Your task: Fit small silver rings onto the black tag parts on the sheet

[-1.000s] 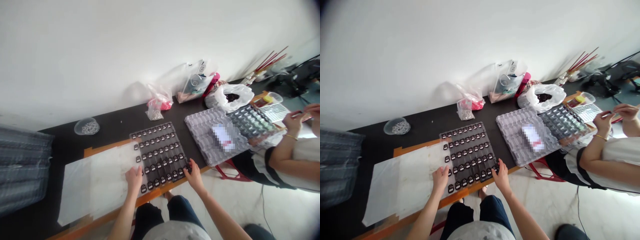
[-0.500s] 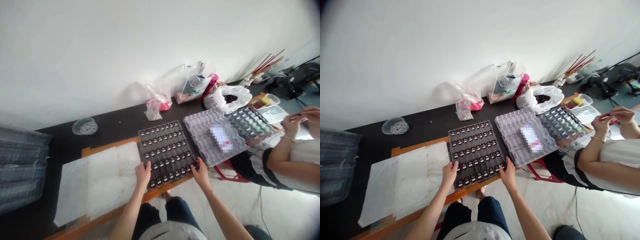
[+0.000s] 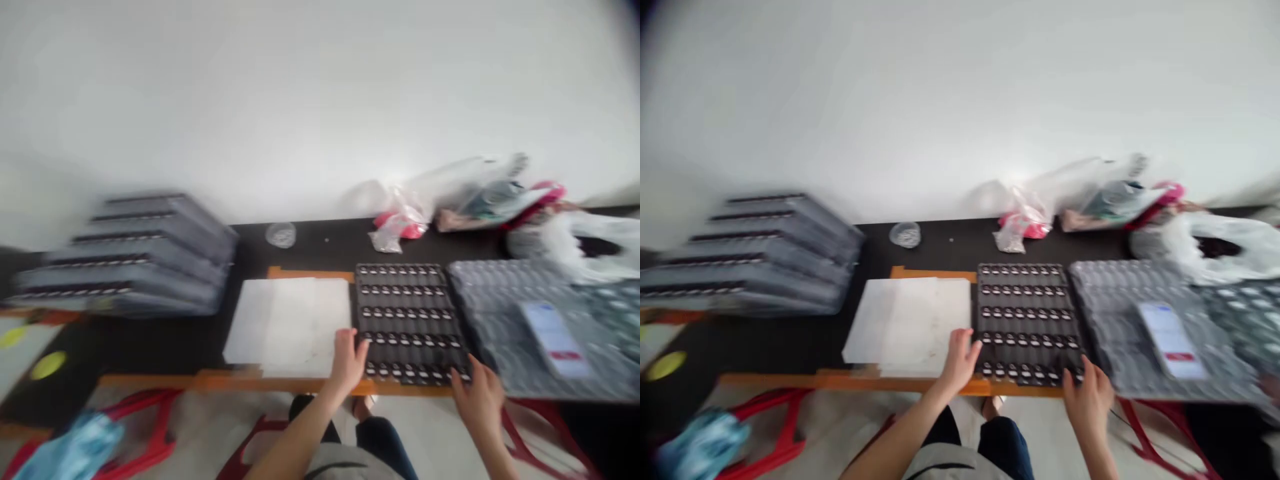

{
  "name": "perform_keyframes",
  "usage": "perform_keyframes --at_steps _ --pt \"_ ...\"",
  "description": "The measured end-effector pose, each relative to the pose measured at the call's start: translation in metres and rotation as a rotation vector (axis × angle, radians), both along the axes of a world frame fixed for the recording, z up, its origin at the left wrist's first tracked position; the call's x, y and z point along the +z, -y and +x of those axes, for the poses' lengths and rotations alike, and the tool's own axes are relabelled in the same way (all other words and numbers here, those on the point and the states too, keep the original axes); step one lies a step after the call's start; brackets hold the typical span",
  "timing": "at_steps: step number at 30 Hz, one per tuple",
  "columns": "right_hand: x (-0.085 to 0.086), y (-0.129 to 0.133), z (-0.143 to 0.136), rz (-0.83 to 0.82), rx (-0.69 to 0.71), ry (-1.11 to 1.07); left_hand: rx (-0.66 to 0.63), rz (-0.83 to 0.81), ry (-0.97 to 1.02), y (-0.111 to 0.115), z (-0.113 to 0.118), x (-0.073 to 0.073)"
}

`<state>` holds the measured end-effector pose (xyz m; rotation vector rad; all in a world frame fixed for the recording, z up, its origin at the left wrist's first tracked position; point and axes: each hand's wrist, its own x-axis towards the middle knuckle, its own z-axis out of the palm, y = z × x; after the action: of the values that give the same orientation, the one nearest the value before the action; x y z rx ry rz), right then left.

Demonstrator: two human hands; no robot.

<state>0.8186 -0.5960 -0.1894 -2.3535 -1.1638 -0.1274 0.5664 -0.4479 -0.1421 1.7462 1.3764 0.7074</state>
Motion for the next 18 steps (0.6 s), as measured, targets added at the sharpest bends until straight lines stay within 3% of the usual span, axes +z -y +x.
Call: perform_keyframes --at_steps 3,5,7,10,13,16,18 --pt "0.016 -0.028 -0.043 0.044 0.257 -0.098 -0.174 0.159 0.004 -0.001 -0.054 0.035" --pt "0.031 -0.059 -0.089 0.056 0.473 -0.22 -0.168 0.294 -0.023 -0.016 -0.107 0.062" --pt "0.051 -0.097 -0.148 0.065 0.635 -0.34 -0.075 0.45 -0.106 -0.042 -0.176 0.091" --pt "0.094 -0.165 -0.251 0.027 0.816 -0.457 0.222 0.697 -0.264 -0.104 -0.303 0.133" --pt "0.143 -0.241 -0.358 0.047 0.98 -0.536 0.517 0.827 -0.43 -0.186 -0.438 0.168" --pt "0.181 -0.318 -0.454 0.063 1.052 -0.569 0.717 0.691 -0.61 -0.269 -0.551 0.187" --pt "0.195 -0.364 -0.504 0.034 0.927 -0.536 0.744 0.471 -0.752 -0.313 -0.605 0.188"
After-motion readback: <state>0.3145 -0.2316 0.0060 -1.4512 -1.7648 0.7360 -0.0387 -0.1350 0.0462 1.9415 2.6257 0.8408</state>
